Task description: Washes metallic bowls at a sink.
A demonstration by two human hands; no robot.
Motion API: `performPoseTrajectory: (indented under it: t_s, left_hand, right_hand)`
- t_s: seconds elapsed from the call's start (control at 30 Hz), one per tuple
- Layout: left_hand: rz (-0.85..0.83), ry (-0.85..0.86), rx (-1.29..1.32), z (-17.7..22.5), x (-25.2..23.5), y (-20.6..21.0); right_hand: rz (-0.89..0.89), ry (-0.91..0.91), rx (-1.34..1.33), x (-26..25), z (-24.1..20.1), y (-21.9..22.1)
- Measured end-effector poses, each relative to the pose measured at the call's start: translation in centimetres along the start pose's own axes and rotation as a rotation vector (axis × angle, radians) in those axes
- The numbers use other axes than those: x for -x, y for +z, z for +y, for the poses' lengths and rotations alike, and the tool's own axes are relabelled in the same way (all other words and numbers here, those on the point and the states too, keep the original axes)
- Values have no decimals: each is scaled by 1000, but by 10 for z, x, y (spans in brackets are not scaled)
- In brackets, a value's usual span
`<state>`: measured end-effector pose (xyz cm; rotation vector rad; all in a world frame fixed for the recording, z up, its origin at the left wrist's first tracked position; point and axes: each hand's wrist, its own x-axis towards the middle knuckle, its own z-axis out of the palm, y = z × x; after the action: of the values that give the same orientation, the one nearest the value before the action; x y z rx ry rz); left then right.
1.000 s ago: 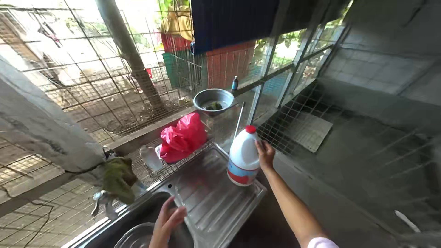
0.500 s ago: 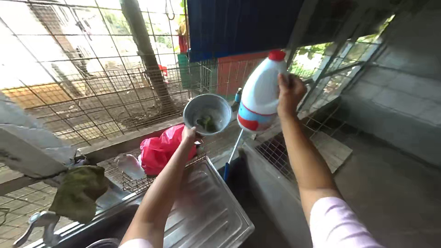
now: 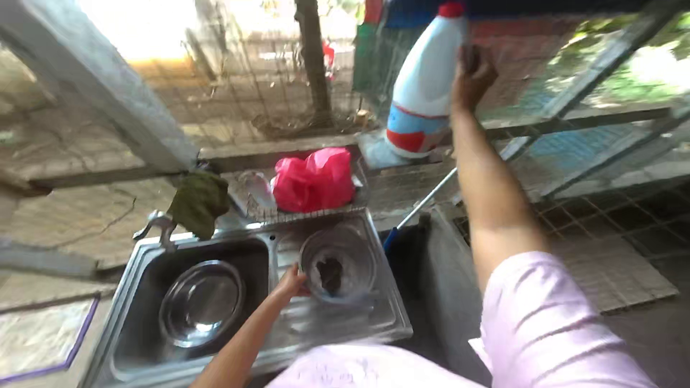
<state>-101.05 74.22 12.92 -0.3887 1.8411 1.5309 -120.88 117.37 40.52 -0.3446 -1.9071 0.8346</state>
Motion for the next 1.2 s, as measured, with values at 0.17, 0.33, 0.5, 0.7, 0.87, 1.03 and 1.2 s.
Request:
performPoseTrajectory:
  t_s: [0.17, 0.33, 0.5, 0.7, 0.87, 1.03, 1.2]
  left_hand:
    - [9, -57, 224, -56, -23, -12]
    - [98, 422, -213, -31, 39, -63]
    - [813, 1217, -768, 45, 119, -181]
    - [520, 1257, -802, 101, 81, -290]
    - [372, 1208, -581, 93, 52, -273]
    - [506, 1120, -561, 96, 57, -254]
    - [538, 1122, -553, 96, 57, -252]
  right_hand:
    - [62, -152, 118, 62, 8, -6]
    - [-716, -58, -120, 312, 1, -8]
    - [-1575, 162, 257, 475, 4, 23]
    - [-1319, 201, 329, 455, -30, 33]
    - [-1495, 134, 333, 495, -17, 58]
    - [-1339, 66, 389, 508, -17, 56]
    - [-1190, 370, 363, 490, -17, 47]
